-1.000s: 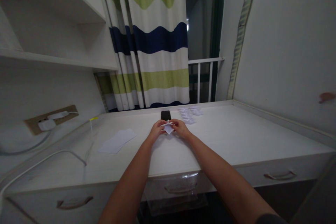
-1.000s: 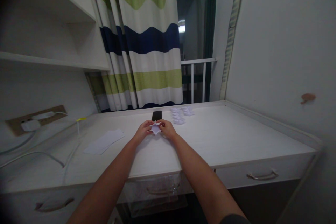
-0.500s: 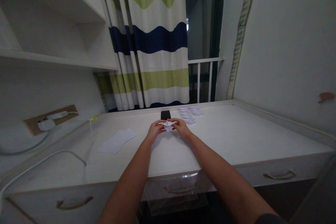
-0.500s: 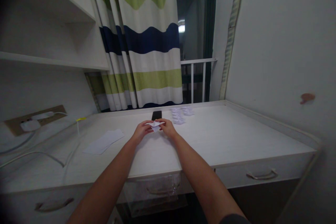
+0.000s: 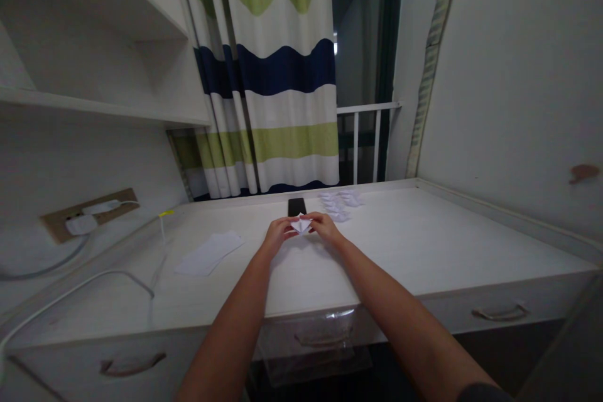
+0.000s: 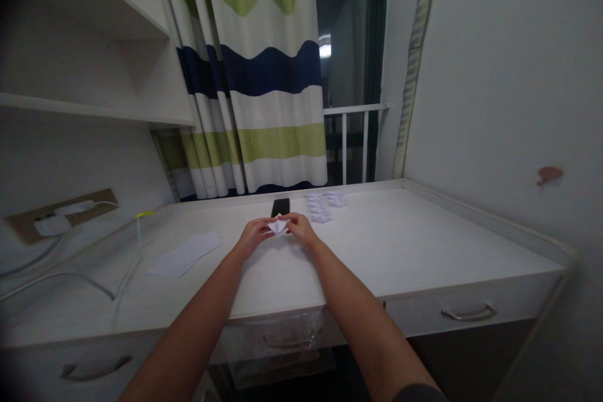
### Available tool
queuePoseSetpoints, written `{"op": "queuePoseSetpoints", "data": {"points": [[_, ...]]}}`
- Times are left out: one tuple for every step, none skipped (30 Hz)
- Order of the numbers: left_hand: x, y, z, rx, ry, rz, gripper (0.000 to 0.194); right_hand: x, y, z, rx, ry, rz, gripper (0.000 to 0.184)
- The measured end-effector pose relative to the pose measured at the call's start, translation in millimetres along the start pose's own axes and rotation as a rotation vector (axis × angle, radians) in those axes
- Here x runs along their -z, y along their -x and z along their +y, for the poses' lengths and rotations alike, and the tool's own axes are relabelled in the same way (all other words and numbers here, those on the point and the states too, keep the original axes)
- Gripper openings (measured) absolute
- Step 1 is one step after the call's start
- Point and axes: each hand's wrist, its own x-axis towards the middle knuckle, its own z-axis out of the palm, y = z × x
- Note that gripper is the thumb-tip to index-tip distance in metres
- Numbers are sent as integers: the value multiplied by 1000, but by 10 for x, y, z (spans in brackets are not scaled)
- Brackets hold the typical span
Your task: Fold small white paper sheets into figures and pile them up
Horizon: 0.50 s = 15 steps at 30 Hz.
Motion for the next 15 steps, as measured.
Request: {"op": "queuePoseSetpoints", "data": {"points": [[-2,-1,-1,6,-7,4,20,3,0,-2,-3,-2,1,26],[-4,-1,-3,12,-21,7,21,5,0,-4,-5,-3,-2,26],[-6,0,-5,15,-40,9,23,7,2,-5,-5,-3,-7,25],[-8,1,-9,15,-60,10,24,10,4,-7,-3,-1,-16,24],[-8,3,-13,12,-78,8,26,12,8,-10,4,2,-23,24],[-7,4,-19,9,-89,4,28,13,13,-14,12,6,-28,23],[-5,4,-25,5,-96,-3,29,14,18,-20,21,9,-32,23],[-2,3,-32,5,-97,-13,30,14,24,-27,30,12,-34,23],[3,1,-40,4,-95,-23,31,12,29,-35,35,15,-37,23],[8,-3,-48,3,-92,-31,32,10,33,-43,39,19,-40,22],[13,-8,-55,1,-89,-35,33,8,37,-50,40,22,-43,22],[19,-13,-62,0,-90,-36,34,5,41,-55,40,25,-47,22],[24,-20,-69,0,-96,-34,35,3,43,-59,41,28,-50,22],[30,-26,-75,1,-106,-32,36,1,44,-59,42,29,-55,22],[35,-33,-81,4,-118,-32,37,-1,43,-56,45,31,-60,22]]}}
